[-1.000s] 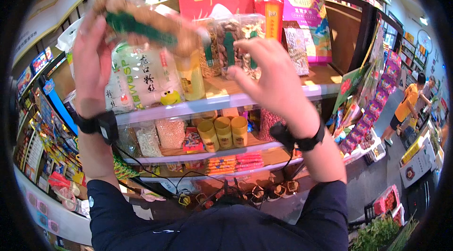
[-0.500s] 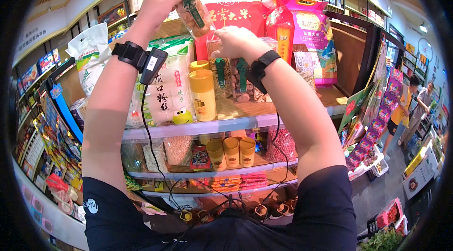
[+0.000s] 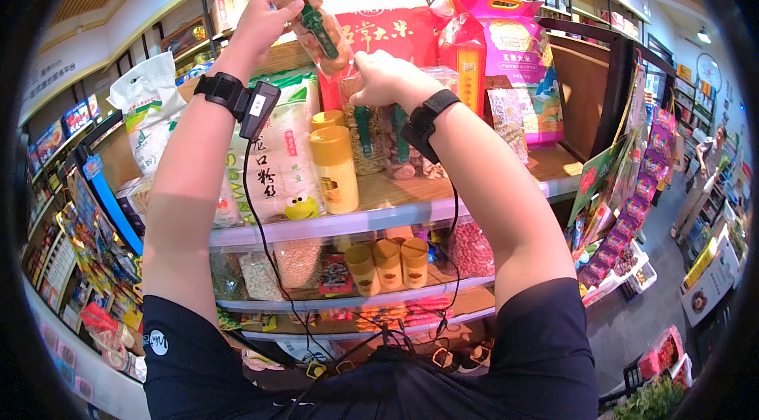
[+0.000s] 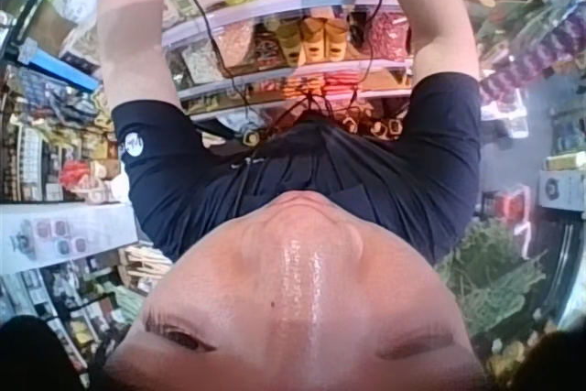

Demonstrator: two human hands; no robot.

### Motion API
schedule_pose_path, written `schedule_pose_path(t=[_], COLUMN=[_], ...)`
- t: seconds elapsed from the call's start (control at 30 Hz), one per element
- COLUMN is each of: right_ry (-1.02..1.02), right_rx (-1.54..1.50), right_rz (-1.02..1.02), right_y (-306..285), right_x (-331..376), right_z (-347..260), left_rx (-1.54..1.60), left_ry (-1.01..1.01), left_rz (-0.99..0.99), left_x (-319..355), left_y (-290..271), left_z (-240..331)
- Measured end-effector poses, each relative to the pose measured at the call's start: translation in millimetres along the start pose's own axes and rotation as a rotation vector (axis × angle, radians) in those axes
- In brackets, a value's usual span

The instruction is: The person picks up various food items and containers from the supermarket floor and shelves, turning them over and placing them into specific spots on the display shelves.

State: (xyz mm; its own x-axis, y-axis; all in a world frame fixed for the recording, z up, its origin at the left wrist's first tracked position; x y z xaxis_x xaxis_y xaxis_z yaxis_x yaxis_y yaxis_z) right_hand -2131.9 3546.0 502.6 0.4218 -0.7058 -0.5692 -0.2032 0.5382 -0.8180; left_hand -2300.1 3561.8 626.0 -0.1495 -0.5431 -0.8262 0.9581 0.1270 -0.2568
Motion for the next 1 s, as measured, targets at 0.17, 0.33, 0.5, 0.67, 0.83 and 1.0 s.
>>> schedule_pose_path(t=[0.17, 0.33, 0.5, 0.67, 0.83, 1.0], right_ry=[0.087, -0.002, -0.078, -0.158, -0.197, -0.289], right_rx=[0.073, 0.081, -0.066, -0.039, -0.020, 0.072], right_rz=[-0.224, -0.039, 0.067, 0.110, 0.148, 0.257], right_y=[11, 5, -4, -4, -5, -15], right_x=[-1, 2, 2, 11, 20, 27], right_z=[-1, 2, -5, 6, -1, -15], left_rx=[-0.027, 0.048, 0.006, -0.099, -0.166, -0.222], left_ry=[0.002, -0.074, -0.197, -0.286, -0.365, -0.353], left_rz=[0.004, -0.092, -0.181, -0.312, -0.422, -0.393], left_x=[0, 0, -1, 9, 22, 22], left_y=[5, 19, 35, 64, 88, 91], left_z=[-4, -13, -30, -32, -51, -60])
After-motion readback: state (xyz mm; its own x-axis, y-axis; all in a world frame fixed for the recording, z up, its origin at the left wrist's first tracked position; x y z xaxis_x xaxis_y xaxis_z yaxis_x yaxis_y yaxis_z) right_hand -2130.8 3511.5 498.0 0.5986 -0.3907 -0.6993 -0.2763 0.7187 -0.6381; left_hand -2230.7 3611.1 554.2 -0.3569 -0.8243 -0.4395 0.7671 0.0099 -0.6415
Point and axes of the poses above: each hand's wrist, its own x-axis away from the middle knuckle, its own y-axis out of the palm, z = x × y, the point moved 9 cm from there along -x, towards the middle knuckle, and after that the axes turned 7 degrees about -y, right-handed, at the moved point
